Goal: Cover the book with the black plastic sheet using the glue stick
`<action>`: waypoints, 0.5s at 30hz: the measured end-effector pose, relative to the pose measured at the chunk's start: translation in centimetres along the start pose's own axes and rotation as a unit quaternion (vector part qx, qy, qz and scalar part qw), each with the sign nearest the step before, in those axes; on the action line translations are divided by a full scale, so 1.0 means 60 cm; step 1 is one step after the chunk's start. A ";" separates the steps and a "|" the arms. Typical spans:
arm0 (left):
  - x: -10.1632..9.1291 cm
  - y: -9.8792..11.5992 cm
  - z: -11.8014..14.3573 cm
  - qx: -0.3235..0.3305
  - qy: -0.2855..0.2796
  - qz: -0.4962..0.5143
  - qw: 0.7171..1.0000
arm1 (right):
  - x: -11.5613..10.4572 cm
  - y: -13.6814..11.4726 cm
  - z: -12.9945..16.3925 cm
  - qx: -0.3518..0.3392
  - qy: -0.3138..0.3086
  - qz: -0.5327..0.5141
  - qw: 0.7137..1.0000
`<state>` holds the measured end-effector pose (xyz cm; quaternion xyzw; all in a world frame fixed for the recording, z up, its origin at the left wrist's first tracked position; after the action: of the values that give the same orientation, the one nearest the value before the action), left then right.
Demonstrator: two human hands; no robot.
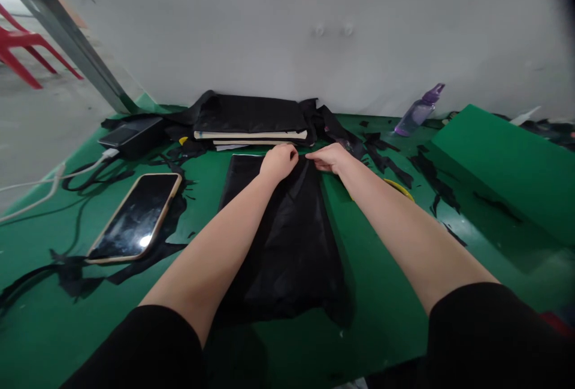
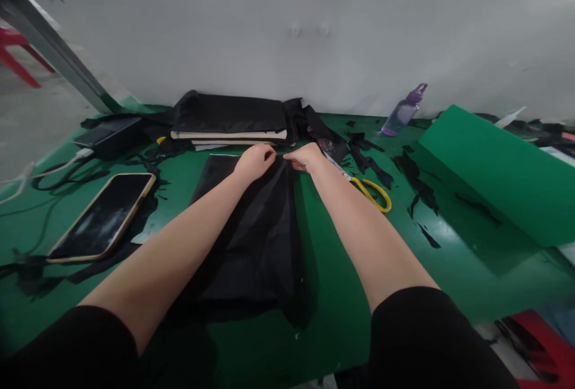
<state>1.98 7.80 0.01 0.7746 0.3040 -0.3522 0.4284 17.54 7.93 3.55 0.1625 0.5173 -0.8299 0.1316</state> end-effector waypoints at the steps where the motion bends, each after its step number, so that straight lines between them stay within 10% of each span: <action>1: 0.000 0.000 -0.001 0.002 -0.001 0.002 1.000 | -0.002 0.000 0.001 0.001 -0.005 -0.003 1.000; 15: 0.004 -0.006 -0.005 0.012 0.009 0.036 0.999 | -0.016 -0.011 -0.011 0.008 -0.080 -0.034 0.996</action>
<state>1.94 8.25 -0.24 0.7932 0.2760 -0.3329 0.4288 18.25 8.88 4.20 0.0786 0.5034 -0.8485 0.1431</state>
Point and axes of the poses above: each hand's wrist, its own z-axis away from the middle knuckle, its own x-axis out of the palm, y = z × x, the point moved 1 cm from there along -z, towards the middle knuckle, and after that the axes turned 4 degrees about z, right-handed, at the moved point
